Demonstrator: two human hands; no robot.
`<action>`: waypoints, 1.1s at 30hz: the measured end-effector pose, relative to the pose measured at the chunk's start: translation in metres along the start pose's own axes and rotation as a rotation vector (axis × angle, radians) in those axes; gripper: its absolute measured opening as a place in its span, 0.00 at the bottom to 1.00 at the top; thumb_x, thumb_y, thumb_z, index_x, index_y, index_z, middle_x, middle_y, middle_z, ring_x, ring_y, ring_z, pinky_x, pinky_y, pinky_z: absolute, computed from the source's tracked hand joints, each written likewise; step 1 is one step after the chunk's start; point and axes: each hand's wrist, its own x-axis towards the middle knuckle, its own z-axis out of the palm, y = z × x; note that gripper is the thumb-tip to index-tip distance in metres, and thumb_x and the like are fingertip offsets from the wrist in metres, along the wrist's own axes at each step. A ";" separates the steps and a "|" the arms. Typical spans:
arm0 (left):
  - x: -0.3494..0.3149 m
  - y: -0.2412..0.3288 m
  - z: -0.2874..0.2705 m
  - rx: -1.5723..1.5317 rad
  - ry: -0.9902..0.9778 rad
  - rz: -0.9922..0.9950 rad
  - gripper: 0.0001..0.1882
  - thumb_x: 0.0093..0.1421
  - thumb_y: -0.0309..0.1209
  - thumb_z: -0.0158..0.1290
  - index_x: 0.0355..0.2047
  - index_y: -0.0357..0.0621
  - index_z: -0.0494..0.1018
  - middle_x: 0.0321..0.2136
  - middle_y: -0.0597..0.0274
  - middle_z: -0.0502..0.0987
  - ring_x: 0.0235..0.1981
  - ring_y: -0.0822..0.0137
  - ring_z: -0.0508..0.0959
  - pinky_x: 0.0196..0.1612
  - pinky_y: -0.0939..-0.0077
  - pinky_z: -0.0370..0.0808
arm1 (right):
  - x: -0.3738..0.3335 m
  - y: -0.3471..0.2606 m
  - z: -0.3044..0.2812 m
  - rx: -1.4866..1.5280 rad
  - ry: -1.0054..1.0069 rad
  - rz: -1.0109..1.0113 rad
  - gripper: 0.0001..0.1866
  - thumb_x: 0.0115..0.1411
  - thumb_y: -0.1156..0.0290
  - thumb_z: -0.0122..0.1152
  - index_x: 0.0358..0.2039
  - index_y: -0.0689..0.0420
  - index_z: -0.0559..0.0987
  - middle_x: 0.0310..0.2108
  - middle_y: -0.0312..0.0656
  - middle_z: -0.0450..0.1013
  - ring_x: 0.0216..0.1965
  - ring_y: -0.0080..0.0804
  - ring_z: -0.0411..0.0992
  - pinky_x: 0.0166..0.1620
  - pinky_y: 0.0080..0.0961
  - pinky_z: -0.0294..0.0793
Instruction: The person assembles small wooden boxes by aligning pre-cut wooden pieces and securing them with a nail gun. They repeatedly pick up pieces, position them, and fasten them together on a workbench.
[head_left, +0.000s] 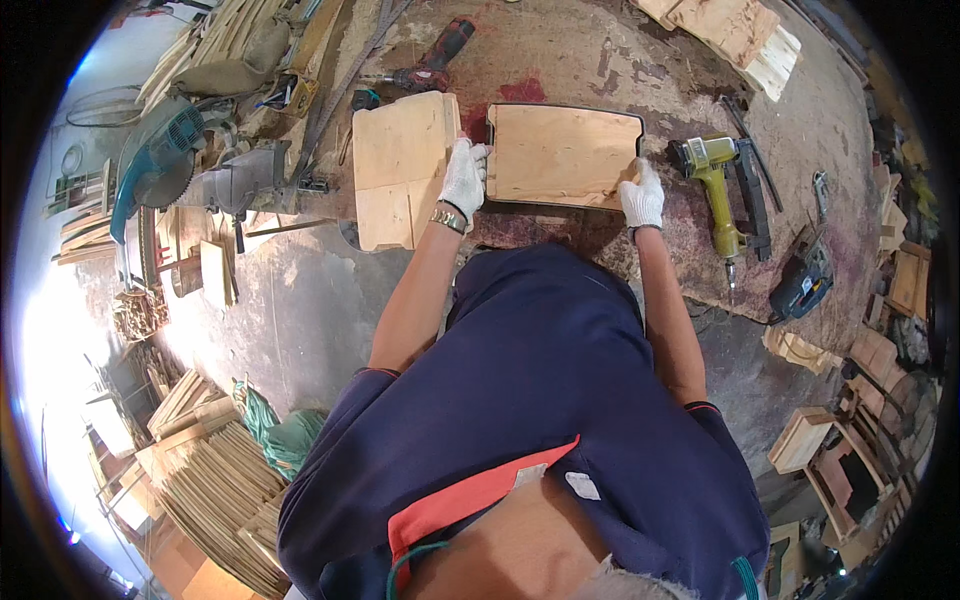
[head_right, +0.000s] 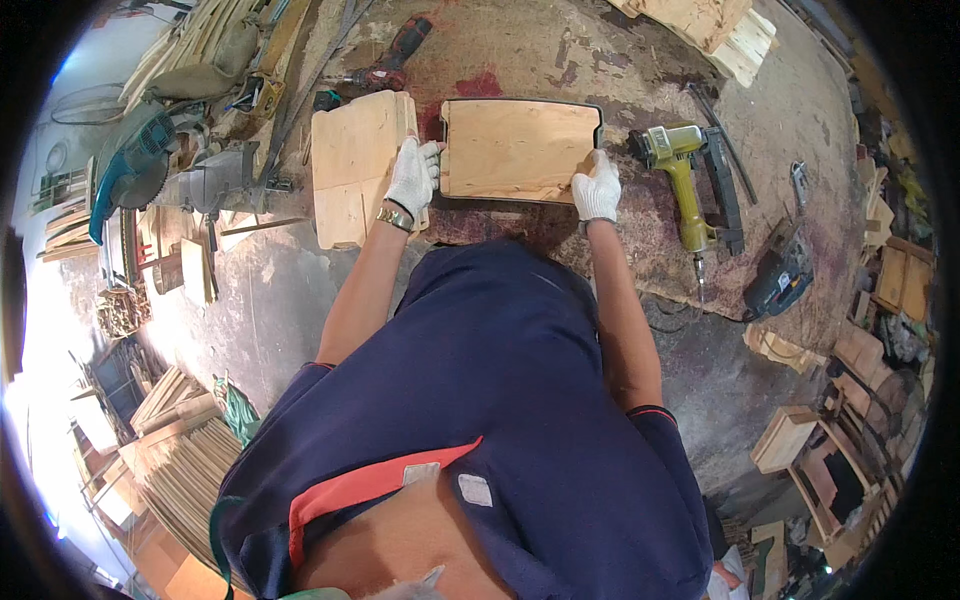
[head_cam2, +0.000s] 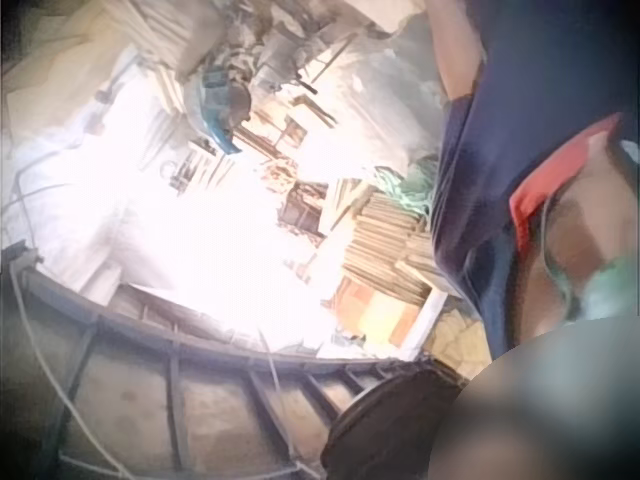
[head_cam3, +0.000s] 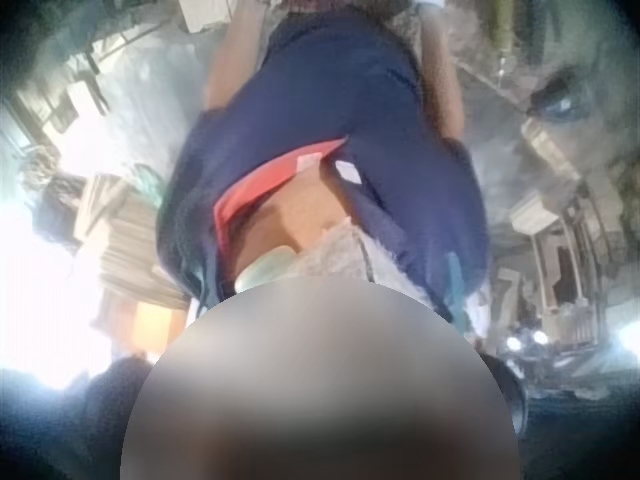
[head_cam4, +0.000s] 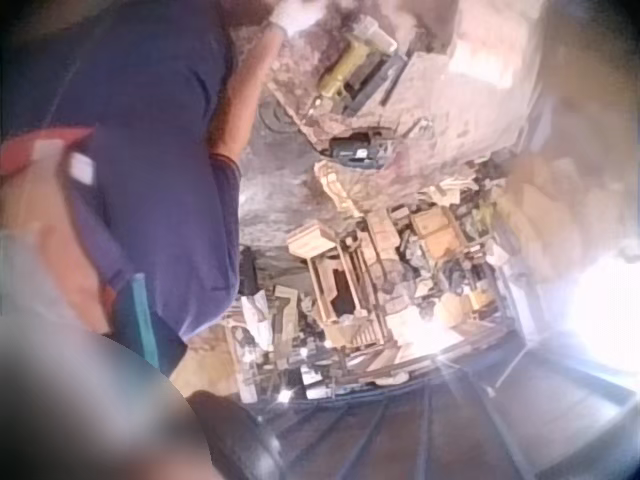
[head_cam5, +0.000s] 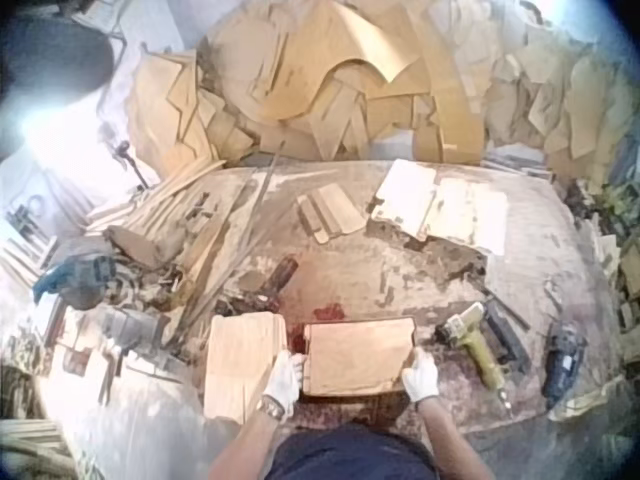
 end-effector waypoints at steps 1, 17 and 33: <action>-0.004 0.003 0.001 0.016 -0.006 -0.008 0.41 0.70 0.63 0.26 0.48 0.36 0.73 0.21 0.76 0.60 0.19 0.78 0.57 0.22 0.80 0.56 | 0.001 0.002 -0.001 -0.008 0.003 -0.036 0.25 0.48 0.72 0.55 0.51 0.56 0.75 0.44 0.58 0.73 0.49 0.59 0.71 0.54 0.44 0.70; 0.021 -0.019 -0.025 0.093 -0.161 -0.016 0.35 0.72 0.56 0.28 0.58 0.39 0.67 0.49 0.62 0.76 0.32 0.71 0.71 0.32 0.75 0.68 | -0.019 0.037 -0.018 1.308 0.013 0.504 0.20 0.68 0.77 0.49 0.60 0.65 0.65 0.48 0.50 0.75 0.29 0.17 0.66 0.32 0.13 0.66; 0.001 0.002 -0.016 0.067 -0.205 -0.090 0.33 0.71 0.58 0.30 0.58 0.44 0.67 0.36 0.71 0.69 0.24 0.76 0.61 0.23 0.78 0.59 | -0.013 0.026 -0.019 0.392 0.082 -0.150 0.23 0.57 0.79 0.50 0.54 0.61 0.74 0.53 0.51 0.74 0.53 0.46 0.74 0.58 0.35 0.70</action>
